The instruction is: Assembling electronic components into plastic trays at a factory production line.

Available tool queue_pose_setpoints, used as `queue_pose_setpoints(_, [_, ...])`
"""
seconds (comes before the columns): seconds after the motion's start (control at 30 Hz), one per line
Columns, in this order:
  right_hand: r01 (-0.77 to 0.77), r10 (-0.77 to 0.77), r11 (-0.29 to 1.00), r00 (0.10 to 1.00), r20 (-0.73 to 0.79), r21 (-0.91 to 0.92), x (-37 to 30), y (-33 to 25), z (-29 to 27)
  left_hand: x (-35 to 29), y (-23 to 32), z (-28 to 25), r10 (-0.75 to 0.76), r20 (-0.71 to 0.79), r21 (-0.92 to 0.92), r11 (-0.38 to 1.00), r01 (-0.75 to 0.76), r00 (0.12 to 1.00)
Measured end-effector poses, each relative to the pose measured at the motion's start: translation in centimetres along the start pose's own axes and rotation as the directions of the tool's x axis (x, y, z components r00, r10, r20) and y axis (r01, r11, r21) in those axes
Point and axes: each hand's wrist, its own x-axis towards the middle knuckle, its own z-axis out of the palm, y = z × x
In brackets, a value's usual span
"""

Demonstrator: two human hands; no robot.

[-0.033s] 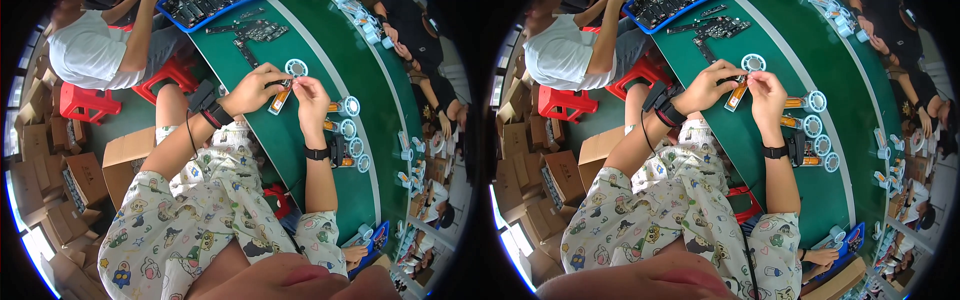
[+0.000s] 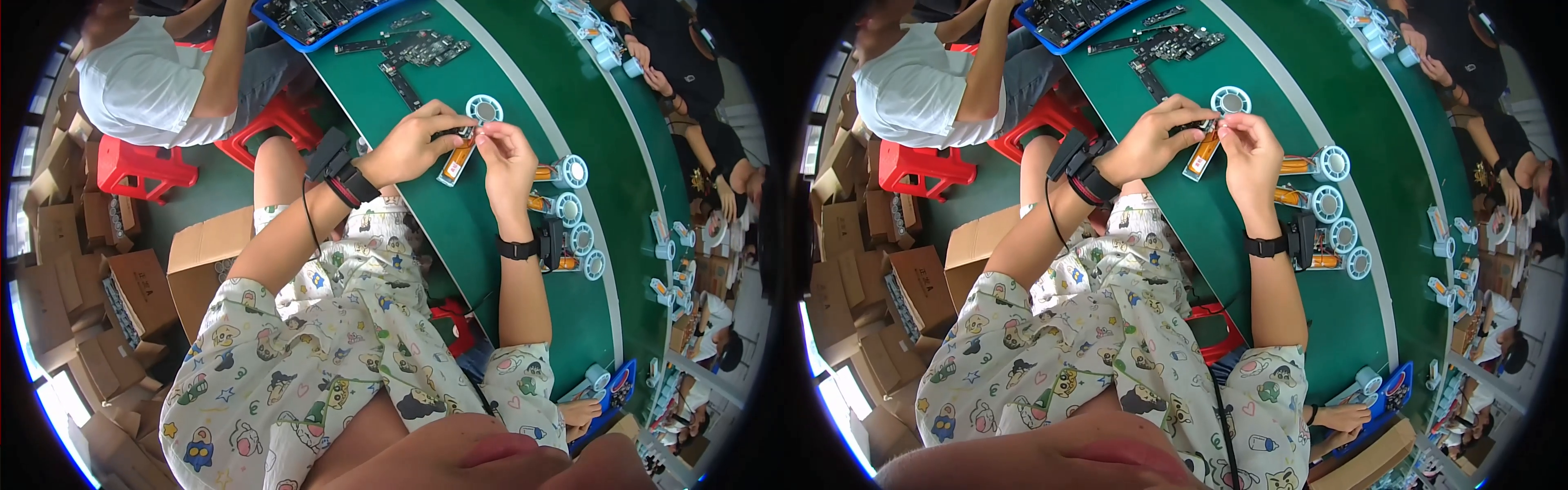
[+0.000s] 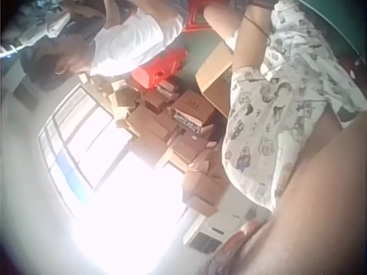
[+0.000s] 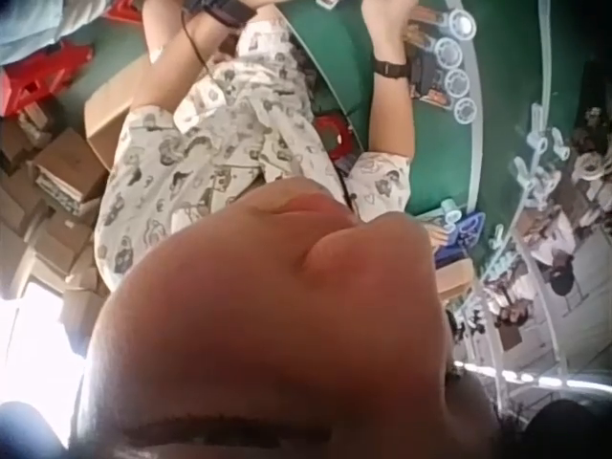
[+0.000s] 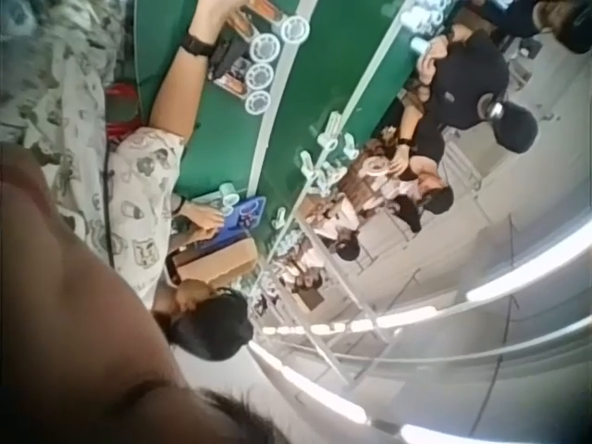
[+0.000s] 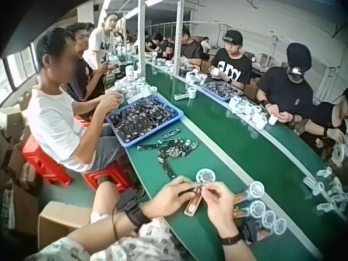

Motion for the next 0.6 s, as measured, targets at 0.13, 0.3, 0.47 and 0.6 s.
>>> queue_pose_setpoints(0.13, [0.073,-0.063,0.984,0.996,0.063,-0.162,0.0,-0.8,0.3,0.4,-0.4,-0.3,0.025,0.033,-0.008,1.0,-0.025,0.999])
queue_pose_setpoints(0.3, [0.028,0.011,0.972,0.987,0.162,-0.234,0.6,-1.3,-1.1,0.8,-0.7,-1.0,0.077,0.121,0.014,0.997,-0.079,0.99])
queue_pose_setpoints(0.47, [0.038,0.025,0.963,0.973,0.229,-0.267,0.8,-1.0,-1.5,1.1,-0.9,-1.2,0.061,0.158,0.018,0.998,-0.065,0.985])
queue_pose_setpoints(0.6, [0.017,0.041,0.968,0.973,0.227,-0.251,0.8,-1.2,-1.5,1.2,-0.9,-1.1,0.037,0.155,0.011,0.999,-0.04,0.987])
